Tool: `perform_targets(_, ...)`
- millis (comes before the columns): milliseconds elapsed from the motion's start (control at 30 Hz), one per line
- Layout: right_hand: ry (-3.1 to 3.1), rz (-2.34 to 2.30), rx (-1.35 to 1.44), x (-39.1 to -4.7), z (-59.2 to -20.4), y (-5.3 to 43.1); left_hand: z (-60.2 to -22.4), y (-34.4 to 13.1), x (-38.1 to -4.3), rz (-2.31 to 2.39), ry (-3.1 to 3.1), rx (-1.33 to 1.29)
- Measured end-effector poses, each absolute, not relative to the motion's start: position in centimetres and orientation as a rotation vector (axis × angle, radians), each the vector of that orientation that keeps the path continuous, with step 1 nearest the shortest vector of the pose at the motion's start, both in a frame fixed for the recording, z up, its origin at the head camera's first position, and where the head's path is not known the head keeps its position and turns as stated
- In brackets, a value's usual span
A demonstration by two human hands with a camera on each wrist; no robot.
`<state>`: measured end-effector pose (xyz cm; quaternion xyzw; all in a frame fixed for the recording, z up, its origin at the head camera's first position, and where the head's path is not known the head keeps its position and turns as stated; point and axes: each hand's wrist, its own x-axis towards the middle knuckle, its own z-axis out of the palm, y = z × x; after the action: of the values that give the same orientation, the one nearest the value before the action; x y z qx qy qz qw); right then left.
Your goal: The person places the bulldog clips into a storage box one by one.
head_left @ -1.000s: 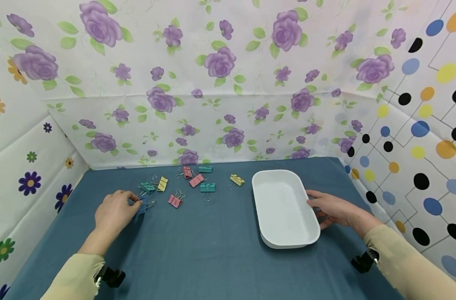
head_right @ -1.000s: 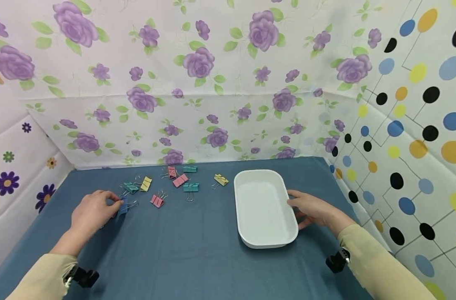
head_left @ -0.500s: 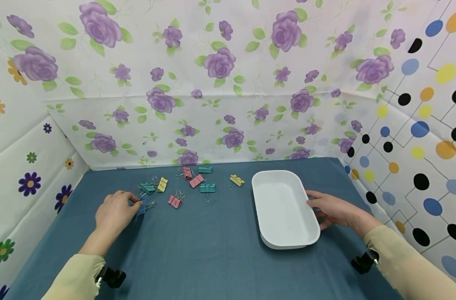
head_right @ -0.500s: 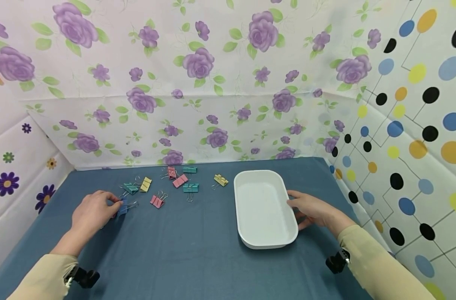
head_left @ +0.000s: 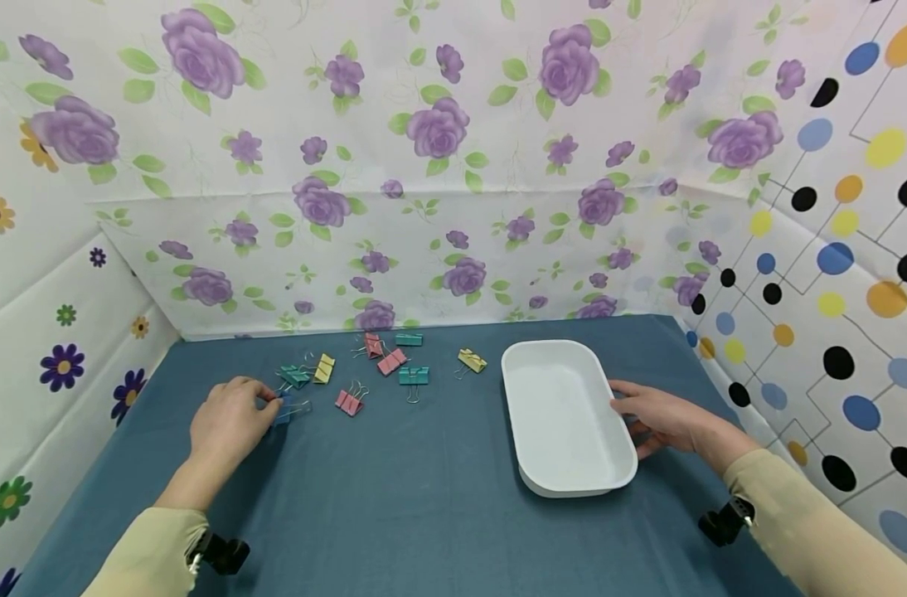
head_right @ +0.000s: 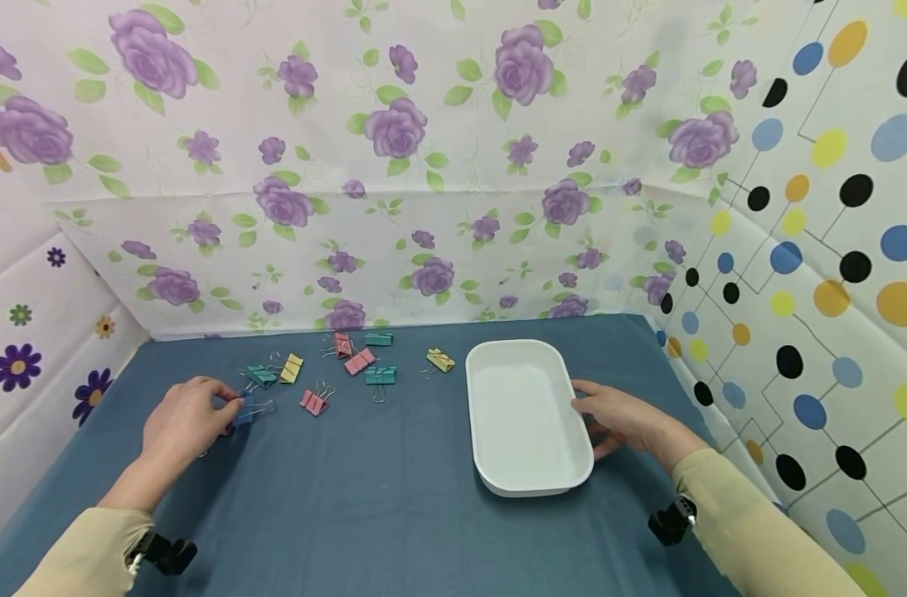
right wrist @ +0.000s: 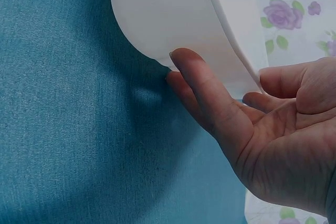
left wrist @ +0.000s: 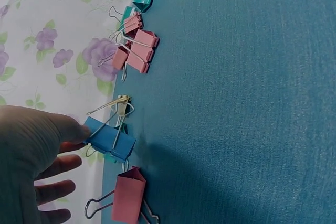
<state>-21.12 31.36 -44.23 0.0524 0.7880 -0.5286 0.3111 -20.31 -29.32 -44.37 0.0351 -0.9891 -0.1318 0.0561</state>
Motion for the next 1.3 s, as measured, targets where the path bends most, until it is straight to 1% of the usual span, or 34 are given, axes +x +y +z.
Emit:
perform_targets(833, 2.065, -1.404, 0.137, -21.1, -44.4, 31.5, -41.9, -28.8, -19.2, -0.464, -2.906, 0.007)
perform_targets(1300, 2.066, -1.399, 0.146, -21.2, -44.3, 31.5, -41.1, -27.0, -18.7, -0.503, -2.795, -0.133)
